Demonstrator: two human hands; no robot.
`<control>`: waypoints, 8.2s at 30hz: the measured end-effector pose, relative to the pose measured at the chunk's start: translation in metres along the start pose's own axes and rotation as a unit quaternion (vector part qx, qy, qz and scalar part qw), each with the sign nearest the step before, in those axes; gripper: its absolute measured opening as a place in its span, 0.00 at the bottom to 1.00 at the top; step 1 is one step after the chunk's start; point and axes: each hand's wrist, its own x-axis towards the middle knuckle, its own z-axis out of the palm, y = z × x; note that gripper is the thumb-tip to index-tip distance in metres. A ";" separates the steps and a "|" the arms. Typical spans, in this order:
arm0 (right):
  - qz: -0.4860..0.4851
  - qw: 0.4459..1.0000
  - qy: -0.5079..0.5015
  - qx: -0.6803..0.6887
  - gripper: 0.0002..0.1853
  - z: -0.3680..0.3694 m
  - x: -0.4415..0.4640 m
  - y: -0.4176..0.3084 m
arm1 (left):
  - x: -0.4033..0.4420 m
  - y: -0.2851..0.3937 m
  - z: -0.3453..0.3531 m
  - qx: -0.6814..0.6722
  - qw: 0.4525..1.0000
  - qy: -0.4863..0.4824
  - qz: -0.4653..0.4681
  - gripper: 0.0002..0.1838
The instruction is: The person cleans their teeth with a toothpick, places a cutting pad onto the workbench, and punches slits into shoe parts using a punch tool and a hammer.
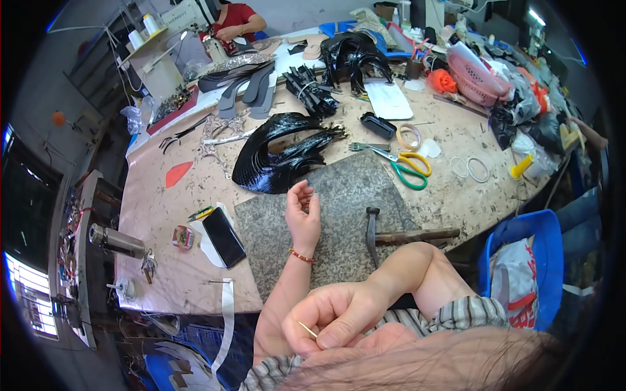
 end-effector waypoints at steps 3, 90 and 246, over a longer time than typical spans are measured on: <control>-0.001 1.000 0.000 0.002 0.12 0.000 0.000 0.000 | 0.000 -0.001 0.000 -0.001 1.000 0.000 -0.001 0.18; -0.614 0.359 0.611 -0.348 0.09 0.124 -0.332 0.113 | -0.003 -0.002 -0.002 0.012 0.999 -0.032 -0.023 0.16; -0.188 0.977 0.092 0.035 0.09 -0.008 -0.018 0.057 | -0.020 0.030 0.016 0.050 0.996 -0.062 0.027 0.06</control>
